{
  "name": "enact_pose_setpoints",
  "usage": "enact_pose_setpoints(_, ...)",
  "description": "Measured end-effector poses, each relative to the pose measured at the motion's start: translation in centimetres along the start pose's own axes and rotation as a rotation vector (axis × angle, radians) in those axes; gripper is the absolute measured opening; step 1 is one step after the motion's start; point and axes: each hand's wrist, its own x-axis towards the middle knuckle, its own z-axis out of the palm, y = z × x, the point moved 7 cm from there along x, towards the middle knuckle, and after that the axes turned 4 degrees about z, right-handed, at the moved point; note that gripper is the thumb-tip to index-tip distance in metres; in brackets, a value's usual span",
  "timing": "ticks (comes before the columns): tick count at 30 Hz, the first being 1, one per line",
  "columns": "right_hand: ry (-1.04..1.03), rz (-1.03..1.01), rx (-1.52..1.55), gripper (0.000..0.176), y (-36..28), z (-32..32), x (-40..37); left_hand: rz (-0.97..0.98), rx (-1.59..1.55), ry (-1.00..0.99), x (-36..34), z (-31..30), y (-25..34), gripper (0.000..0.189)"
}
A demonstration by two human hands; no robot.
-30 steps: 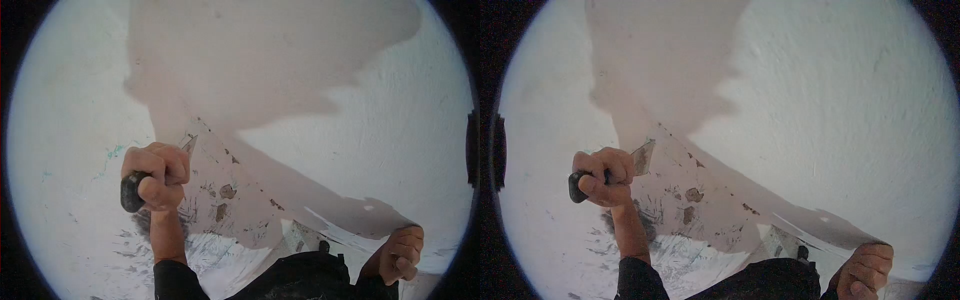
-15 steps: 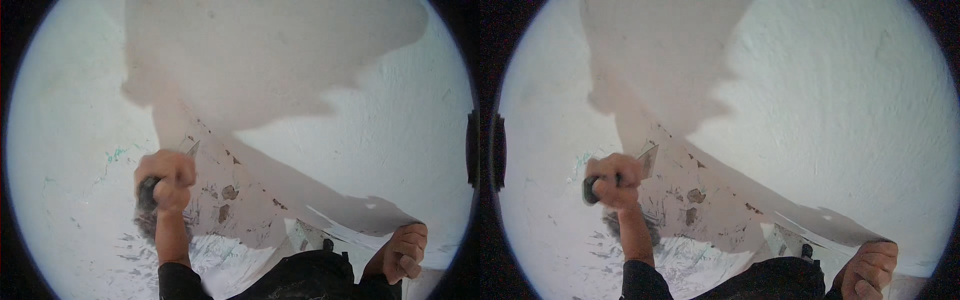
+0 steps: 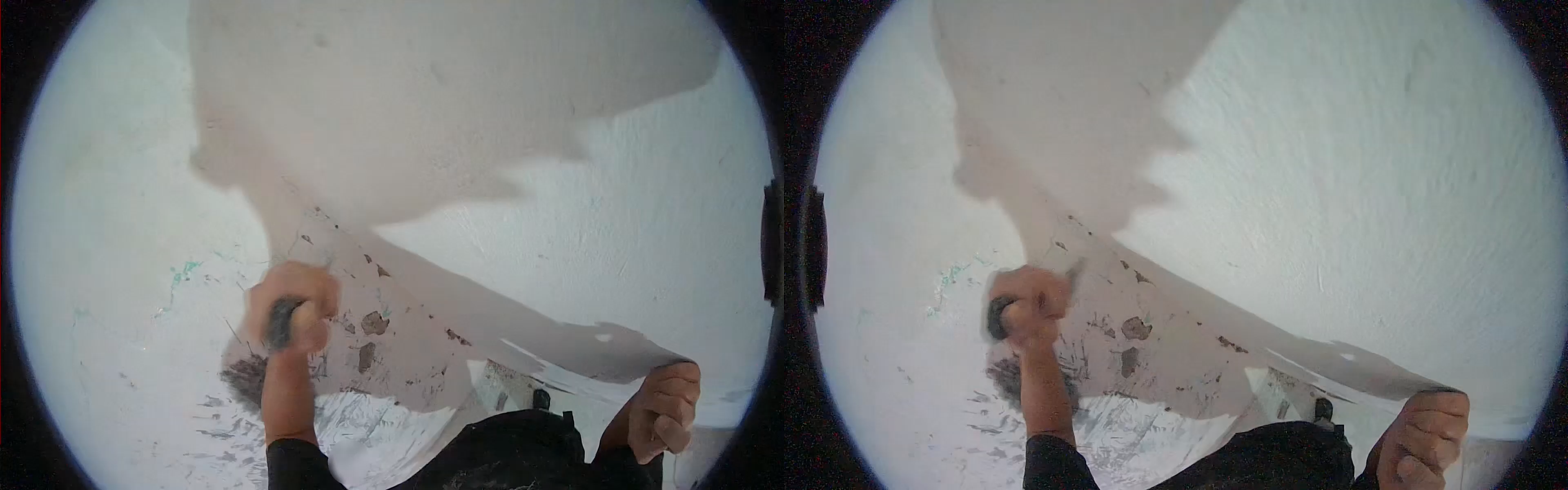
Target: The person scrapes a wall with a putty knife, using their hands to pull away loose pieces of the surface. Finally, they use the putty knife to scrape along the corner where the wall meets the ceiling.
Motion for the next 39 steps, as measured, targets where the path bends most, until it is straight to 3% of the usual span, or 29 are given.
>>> enact_pose_setpoints(1,-0.011,0.006,-0.004,0.027,-0.2,0.1,0.0,0.102,-0.077,-0.006,0.3,0.3,2.1,0.036)
enact_pose_setpoints(3,0.0,0.032,-0.009,0.027,-0.2,0.0,-0.1,-0.137,0.213,0.145,-0.8,-0.7,0.1,0.029)
enact_pose_setpoints(4,-0.003,0.031,-0.001,0.027,-0.1,0.0,-0.1,-0.141,0.219,0.152,-1.3,-0.8,0.1,0.029)
enact_pose_setpoints(5,-0.01,-0.004,0.038,0.027,0.0,-0.1,-0.1,-0.041,0.385,-0.145,-1.6,1.3,0.4,0.024)
enact_pose_setpoints(7,-0.013,-0.054,0.086,0.027,0.2,0.0,0.0,-0.034,0.488,-0.544,-3.5,5.2,0.2,0.045)
enact_pose_setpoints(10,-0.093,-0.065,-0.009,0.027,-0.5,1.3,0.7,-0.184,0.293,-0.706,-8.6,11.5,-0.4,0.047)
enact_pose_setpoints(11,-0.1,-0.075,0.0,0.027,-1.6,1.8,0.8,-0.25,0.255,-0.683,-10.1,13.0,-0.7,0.036)
enact_pose_setpoints(14,-0.406,0.232,0.3,0.032,-1.6,5.9,-1.0,-0.444,0.104,-0.475,-14.8,16.4,-1.4,0.019)
enact_pose_setpoints(15,-0.503,0.283,0.549,0.039,-1.4,8.1,-2.5,-0.458,0.064,-0.363,-15.6,17.1,-0.3,0.018)
enact_pose_setpoints(17,-0.529,0.602,0.526,0.057,-1.8,12.9,-4.7,-0.459,0.028,-0.226,-16.8,18.1,1.4,0.018)
enact_pose_setpoints(19,-0.724,0.702,0.548,0.083,-3.0,15.8,-6.7,-0.417,-0.242,0.107,-17.3,17.3,2.5,0.021)
enact_pose_setpoints(20,-0.741,0.686,0.554,0.083,-3.7,16.9,-7.1,-0.411,-0.236,0.128,-17.3,16.9,2.8,0.021)
enact_pose_setpoints(22,-0.714,1.14,1.055,0.096,-4.3,19.1,-9.6,-0.316,0.21,0.138,-17.5,15.3,4.8,0.03)
enact_pose_setpoints(23,-0.741,1.135,1.058,0.096,-4.1,19.3,-10.3,-0.322,0.216,0.161,-17.6,14.8,5.2,0.03)
enact_pose_setpoints(25,-1.229,1.062,1.091,0.098,-5.6,20.4,-12.8,-0.407,0.49,0.155,-17.8,13.3,5.3,0.042)
enact_pose_setpoints(26,-1.246,0.864,0.988,0.092,-6.3,21.0,-11.8,-0.424,0.525,0.155,-18.0,13.0,5.4,0.043)
enact_pose_setpoints(27,-1.263,0.856,0.99,0.092,-6.6,21.4,-12.3,-0.442,0.56,0.156,-18.3,12.7,5.4,0.044)
enact_pose_setpoints(30,-1.453,0.904,1.087,0.089,-7.9,22.5,-14.3,-0.586,0.535,0.073,-18.3,12.2,5.0,0.044)
enact_pose_setpoints(32,-1.687,1.134,1.089,0.077,-8.3,23.0,-14.9,-0.656,0.529,0.079,-18.7,11.0,5.1,0.045)
enact_pose_setpoints(36,-1.61,1.086,1.23,0.065,-10.2,25.2,-12.1,-0.668,0.612,0.062,-19.5,8.5,6.5,0.048)
enact_pose_setpoints(38,-1.475,0.911,1.059,0.045,-9.5,26.3,-10.5,-0.635,0.71,0.099,-19.9,6.2,7.9,0.052)
enact_pose_setpoints(39,-1.479,0.91,1.055,0.045,-9.0,26.8,-10.7,-0.601,0.807,0.208,-20.7,4.6,9.1,0.049)
